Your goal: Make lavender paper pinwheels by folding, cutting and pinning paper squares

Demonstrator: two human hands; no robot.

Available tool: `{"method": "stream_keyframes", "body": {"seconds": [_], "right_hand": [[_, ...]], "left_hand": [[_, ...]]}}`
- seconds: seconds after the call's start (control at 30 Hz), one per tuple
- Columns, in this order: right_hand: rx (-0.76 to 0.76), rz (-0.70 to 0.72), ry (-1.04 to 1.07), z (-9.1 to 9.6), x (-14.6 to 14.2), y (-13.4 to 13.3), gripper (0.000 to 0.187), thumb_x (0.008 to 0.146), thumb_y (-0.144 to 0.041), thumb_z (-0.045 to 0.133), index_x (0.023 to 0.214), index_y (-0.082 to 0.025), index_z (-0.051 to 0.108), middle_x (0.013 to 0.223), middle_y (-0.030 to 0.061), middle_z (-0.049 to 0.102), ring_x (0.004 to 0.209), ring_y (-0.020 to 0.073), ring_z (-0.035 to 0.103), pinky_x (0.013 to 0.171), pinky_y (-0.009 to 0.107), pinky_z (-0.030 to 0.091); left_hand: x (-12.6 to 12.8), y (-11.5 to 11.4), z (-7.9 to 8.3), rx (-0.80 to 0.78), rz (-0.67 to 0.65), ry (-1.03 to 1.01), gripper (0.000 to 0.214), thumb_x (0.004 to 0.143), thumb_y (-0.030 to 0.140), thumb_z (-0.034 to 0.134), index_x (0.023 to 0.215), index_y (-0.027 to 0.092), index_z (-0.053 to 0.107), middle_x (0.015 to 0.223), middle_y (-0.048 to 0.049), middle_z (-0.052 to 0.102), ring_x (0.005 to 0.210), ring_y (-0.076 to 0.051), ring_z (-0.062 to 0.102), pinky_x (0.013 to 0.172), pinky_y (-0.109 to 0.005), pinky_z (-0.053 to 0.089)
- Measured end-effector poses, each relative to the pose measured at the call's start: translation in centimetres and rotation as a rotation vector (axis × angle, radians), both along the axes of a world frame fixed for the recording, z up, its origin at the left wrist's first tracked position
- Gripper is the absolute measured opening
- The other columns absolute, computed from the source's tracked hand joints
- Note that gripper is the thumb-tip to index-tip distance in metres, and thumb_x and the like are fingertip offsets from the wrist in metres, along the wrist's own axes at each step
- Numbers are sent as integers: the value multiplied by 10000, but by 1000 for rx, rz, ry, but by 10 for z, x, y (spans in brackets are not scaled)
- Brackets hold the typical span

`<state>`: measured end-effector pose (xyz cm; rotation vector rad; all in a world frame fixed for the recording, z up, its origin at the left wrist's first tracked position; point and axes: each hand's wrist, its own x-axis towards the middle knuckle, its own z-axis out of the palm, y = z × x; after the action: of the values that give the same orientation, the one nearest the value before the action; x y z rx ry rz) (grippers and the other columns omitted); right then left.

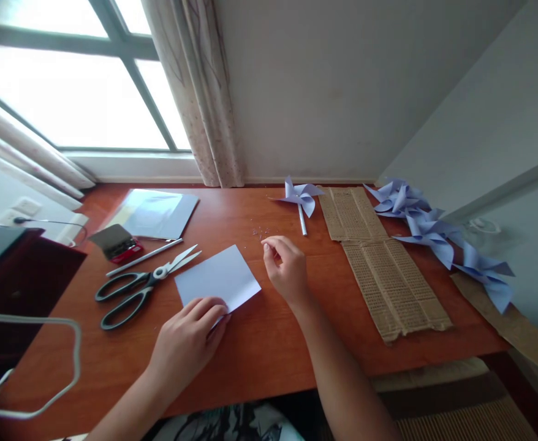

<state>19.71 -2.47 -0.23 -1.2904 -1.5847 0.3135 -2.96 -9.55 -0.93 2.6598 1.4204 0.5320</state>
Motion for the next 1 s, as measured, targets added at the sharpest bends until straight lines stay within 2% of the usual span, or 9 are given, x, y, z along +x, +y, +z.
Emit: {"method": "stream_keyframes", "body": {"seconds": [0.2,0.27,0.37,0.43,0.63,0.83,1.0], "right_hand": [[-111,99,20,1,-6,-5,191,970,-217,522,960,-214,713,961,65,747,868,193,696,732,306,557],[-128,200,-8,3,-11,-14,171,964,-210,539,990,-219,708,987,61,748,900,197,694,783,325,564],[-120,382,-110,5,-19,-36,177,949,-193,591,1092,-229,689,1096,67,734,1043,218,660,947,393,538],[-121,436,-166,5,-23,-52,222,936,-177,618,1145,-232,672,1134,71,722,1072,227,635,965,413,529],[-143,419,-284,-1,-29,-88,309,928,-95,600,1202,-232,641,1179,74,715,1115,242,606,991,447,517],[-186,379,-344,-14,-25,-103,191,957,-91,567,1020,-237,672,979,52,750,944,225,667,858,426,556],[-193,294,-323,-18,-10,-112,224,955,-78,557,1041,-247,677,1014,57,766,958,219,711,879,419,588]], "left_hand": [[-8,-5,1,-117,-4,-158,141,989,211,512,945,224,646,979,-29,721,880,-198,649,767,-321,521],[-12,-5,2,-151,20,-179,143,989,213,513,939,224,647,974,-28,721,881,-201,649,776,-328,526],[-20,-4,5,-183,20,-192,149,990,217,509,938,221,649,952,-28,718,863,-199,650,772,-329,528],[-26,-5,8,-188,-6,-183,161,992,214,499,934,215,650,930,-29,714,841,-197,650,754,-329,529],[-24,-17,11,-169,-80,-109,194,987,198,476,919,215,656,886,-32,709,785,-208,649,691,-342,514],[-7,-19,9,-192,-87,-162,211,992,208,468,894,221,654,817,-29,692,734,-197,638,649,-328,497],[-8,-17,6,-235,-149,-185,177,975,191,491,906,221,652,831,-31,695,752,-199,640,666,-330,511]]}}
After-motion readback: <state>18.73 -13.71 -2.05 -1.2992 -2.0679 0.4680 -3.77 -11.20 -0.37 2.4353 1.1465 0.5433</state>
